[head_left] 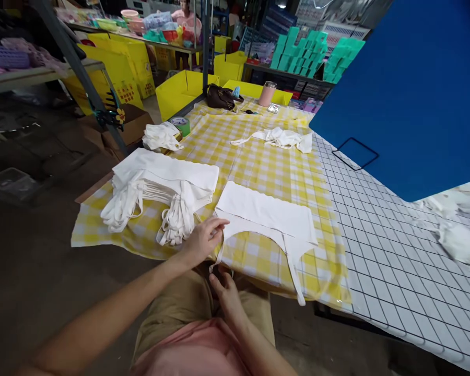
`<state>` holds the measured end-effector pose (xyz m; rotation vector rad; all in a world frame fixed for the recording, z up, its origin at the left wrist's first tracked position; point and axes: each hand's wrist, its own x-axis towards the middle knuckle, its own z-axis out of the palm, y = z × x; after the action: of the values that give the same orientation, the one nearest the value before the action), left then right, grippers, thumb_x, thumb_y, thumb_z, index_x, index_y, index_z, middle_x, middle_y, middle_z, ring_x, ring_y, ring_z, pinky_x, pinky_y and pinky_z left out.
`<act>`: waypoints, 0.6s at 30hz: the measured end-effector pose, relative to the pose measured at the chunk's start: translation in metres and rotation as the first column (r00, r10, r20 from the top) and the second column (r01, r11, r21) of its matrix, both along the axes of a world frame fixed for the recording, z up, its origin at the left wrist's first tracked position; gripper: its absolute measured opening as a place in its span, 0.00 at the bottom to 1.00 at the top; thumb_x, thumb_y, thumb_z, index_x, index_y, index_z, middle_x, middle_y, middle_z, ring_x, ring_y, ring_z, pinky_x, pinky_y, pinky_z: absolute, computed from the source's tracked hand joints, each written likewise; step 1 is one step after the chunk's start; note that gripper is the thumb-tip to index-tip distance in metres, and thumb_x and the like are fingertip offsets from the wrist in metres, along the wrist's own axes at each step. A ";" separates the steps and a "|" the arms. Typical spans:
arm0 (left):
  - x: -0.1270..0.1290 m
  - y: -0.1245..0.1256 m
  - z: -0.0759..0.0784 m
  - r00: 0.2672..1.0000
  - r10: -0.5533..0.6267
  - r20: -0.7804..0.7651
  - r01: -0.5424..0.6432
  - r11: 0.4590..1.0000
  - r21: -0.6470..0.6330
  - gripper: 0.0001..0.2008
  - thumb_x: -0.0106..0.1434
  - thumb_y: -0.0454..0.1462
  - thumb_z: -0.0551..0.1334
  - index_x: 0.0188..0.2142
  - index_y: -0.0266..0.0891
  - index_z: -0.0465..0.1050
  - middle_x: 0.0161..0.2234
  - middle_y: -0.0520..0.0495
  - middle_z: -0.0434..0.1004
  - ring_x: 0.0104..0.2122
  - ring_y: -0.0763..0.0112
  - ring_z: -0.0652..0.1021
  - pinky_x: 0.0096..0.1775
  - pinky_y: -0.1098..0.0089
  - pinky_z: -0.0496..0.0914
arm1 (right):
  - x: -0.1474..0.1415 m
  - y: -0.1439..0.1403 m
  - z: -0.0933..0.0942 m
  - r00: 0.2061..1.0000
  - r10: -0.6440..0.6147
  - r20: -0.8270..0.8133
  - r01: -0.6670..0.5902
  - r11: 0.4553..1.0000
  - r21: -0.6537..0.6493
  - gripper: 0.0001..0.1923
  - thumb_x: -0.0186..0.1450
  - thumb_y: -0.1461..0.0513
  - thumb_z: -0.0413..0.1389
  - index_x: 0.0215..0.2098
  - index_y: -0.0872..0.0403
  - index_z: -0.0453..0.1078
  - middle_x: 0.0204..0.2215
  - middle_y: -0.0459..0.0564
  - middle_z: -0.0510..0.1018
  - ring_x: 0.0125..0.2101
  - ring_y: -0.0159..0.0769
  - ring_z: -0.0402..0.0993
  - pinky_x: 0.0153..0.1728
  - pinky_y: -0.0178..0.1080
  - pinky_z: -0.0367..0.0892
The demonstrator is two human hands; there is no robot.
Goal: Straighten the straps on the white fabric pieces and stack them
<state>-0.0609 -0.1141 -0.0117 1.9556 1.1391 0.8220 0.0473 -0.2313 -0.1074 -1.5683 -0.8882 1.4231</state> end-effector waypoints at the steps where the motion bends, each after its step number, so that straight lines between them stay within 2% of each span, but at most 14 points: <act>1: -0.007 -0.008 -0.002 0.999 0.043 -0.004 -0.043 0.999 0.002 0.13 0.59 0.30 0.52 0.43 0.37 0.69 0.37 0.48 0.72 0.35 0.74 0.73 0.40 0.73 0.69 | -0.005 0.005 -0.001 1.000 0.022 -0.008 -0.022 1.000 0.003 0.25 0.54 0.46 0.56 0.41 0.54 0.72 0.40 0.53 0.76 0.42 0.44 0.70 0.43 0.42 0.64; 3: -0.014 -0.020 -0.007 0.995 0.100 -0.028 -0.100 0.995 -0.005 0.10 0.60 0.32 0.53 0.40 0.37 0.69 0.34 0.49 0.71 0.31 0.75 0.72 0.36 0.73 0.69 | -0.010 0.007 0.000 0.996 0.077 0.046 -0.079 0.995 0.064 0.22 0.56 0.45 0.54 0.35 0.55 0.73 0.36 0.52 0.76 0.39 0.42 0.70 0.42 0.40 0.63; 5: -0.015 -0.026 -0.011 0.990 0.119 -0.070 -0.120 0.993 -0.005 0.07 0.60 0.32 0.54 0.36 0.37 0.69 0.32 0.50 0.70 0.30 0.75 0.71 0.36 0.73 0.68 | -0.010 0.000 0.006 0.967 0.129 0.220 -0.164 0.975 0.151 0.19 0.60 0.48 0.51 0.29 0.54 0.71 0.30 0.49 0.76 0.35 0.38 0.69 0.39 0.38 0.61; 6: -0.013 -0.027 -0.012 0.988 0.112 -0.102 -0.112 0.994 0.004 0.07 0.60 0.31 0.54 0.36 0.37 0.69 0.33 0.50 0.70 0.32 0.74 0.72 0.37 0.73 0.68 | -0.010 -0.006 0.010 0.928 0.153 0.340 -0.224 0.957 0.182 0.19 0.63 0.49 0.49 0.26 0.54 0.69 0.27 0.48 0.75 0.33 0.37 0.68 0.37 0.37 0.60; 9: -0.005 -0.026 -0.014 0.970 -0.010 -0.241 0.027 0.997 0.069 0.11 0.62 0.29 0.51 0.38 0.38 0.71 0.36 0.48 0.68 0.36 0.71 0.71 0.40 0.71 0.67 | -0.002 -0.023 0.025 0.742 0.175 0.648 -0.392 0.896 0.207 0.20 0.67 0.54 0.44 0.21 0.53 0.64 0.20 0.45 0.71 0.25 0.34 0.65 0.32 0.36 0.57; 13: -0.002 -0.021 -0.015 0.892 -0.197 -0.407 0.265 0.957 0.118 0.15 0.62 0.28 0.51 0.42 0.41 0.72 0.38 0.46 0.66 0.37 0.70 0.71 0.40 0.71 0.67 | 0.024 -0.029 0.058 0.541 0.084 0.837 -0.527 0.809 0.260 0.18 0.68 0.59 0.42 0.23 0.52 0.63 0.19 0.45 0.70 0.22 0.32 0.62 0.28 0.35 0.53; 15: -0.003 -0.017 -0.015 0.876 -0.227 -0.426 0.293 0.952 0.094 0.13 0.63 0.28 0.51 0.40 0.40 0.72 0.38 0.47 0.66 0.36 0.72 0.71 0.38 0.73 0.67 | 0.044 -0.022 0.082 0.421 -0.008 0.907 -0.605 0.743 0.287 0.14 0.68 0.62 0.43 0.27 0.53 0.65 0.20 0.45 0.71 0.22 0.32 0.62 0.28 0.36 0.53; 16: -0.004 -0.015 -0.014 0.874 -0.236 -0.425 0.292 0.954 0.070 0.12 0.63 0.29 0.51 0.38 0.39 0.72 0.37 0.47 0.66 0.35 0.72 0.71 0.38 0.74 0.66 | 0.055 -0.016 0.094 0.350 -0.061 0.935 -0.660 0.692 0.292 0.13 0.68 0.63 0.43 0.30 0.54 0.66 0.21 0.46 0.71 0.23 0.32 0.63 0.29 0.36 0.53; 18: -0.004 -0.010 -0.011 0.877 -0.250 -0.411 0.279 0.960 0.013 0.09 0.63 0.31 0.53 0.34 0.37 0.72 0.36 0.48 0.67 0.33 0.74 0.71 0.36 0.75 0.66 | 0.077 0.002 0.119 0.167 -0.129 0.977 -0.743 0.635 0.211 0.13 0.67 0.66 0.42 0.33 0.54 0.68 0.21 0.47 0.70 0.24 0.34 0.62 0.30 0.37 0.52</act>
<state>-0.0646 -0.1244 -0.0228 2.3502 1.0414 0.3186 0.1246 -0.2293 0.0113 -1.5199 -2.3759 -0.0836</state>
